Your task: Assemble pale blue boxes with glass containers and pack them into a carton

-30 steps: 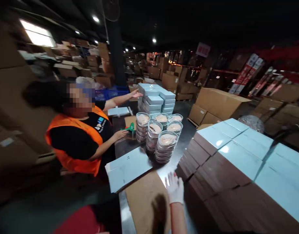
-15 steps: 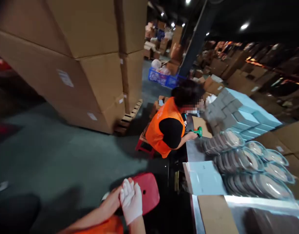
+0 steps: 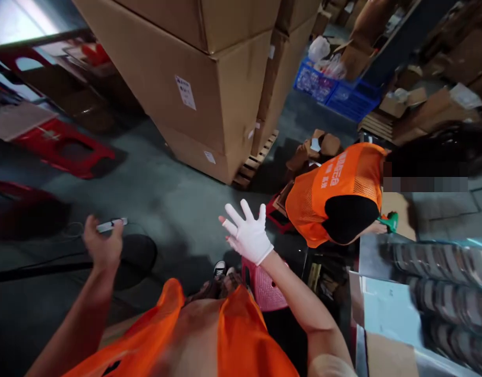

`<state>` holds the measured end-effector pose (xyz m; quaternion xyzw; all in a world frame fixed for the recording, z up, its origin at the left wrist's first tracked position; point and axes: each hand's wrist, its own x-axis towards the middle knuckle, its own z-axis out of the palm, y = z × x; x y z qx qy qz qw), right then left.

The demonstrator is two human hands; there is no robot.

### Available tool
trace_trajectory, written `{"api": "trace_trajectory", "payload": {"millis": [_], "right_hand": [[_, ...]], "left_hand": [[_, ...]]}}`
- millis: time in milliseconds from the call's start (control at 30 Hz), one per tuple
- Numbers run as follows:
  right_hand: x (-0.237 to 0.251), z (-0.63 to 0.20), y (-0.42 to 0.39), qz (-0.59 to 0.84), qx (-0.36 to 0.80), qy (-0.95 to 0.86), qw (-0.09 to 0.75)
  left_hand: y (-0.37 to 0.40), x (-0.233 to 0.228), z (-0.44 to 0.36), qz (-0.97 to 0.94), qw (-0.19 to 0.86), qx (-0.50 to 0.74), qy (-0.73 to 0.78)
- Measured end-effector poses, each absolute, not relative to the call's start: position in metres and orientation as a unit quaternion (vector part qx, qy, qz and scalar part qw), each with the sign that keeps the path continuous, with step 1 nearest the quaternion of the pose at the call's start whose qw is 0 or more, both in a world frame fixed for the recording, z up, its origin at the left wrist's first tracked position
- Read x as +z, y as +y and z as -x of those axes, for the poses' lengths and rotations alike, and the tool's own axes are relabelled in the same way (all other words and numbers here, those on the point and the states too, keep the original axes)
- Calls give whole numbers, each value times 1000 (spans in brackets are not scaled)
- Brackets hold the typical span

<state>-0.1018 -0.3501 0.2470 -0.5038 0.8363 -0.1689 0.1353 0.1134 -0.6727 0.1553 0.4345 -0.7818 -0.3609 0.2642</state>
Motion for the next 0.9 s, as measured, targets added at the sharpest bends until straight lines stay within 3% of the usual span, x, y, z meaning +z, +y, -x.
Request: {"api": "trace_trajectory", "payload": {"millis": [100,267,467,767,900], "right_hand": [[259,120,-359,523,-135,835,103],[254,179,-349,520,-101,843,100],[237,268,-307,486,-56,863,124],[229,388,-303,483,-69,860,147],[226,445,-321,480,-92,862,137]], "left_hand": [[-625,177,-40,-338,255,-362,-830],[-524,213,95,-16,200,-417,-886],[-470,188,196,-64,123,-486,-863],[-453,201,314,4,150,-324,-934],[-495,215,370,-46,255,-308,-915]]}}
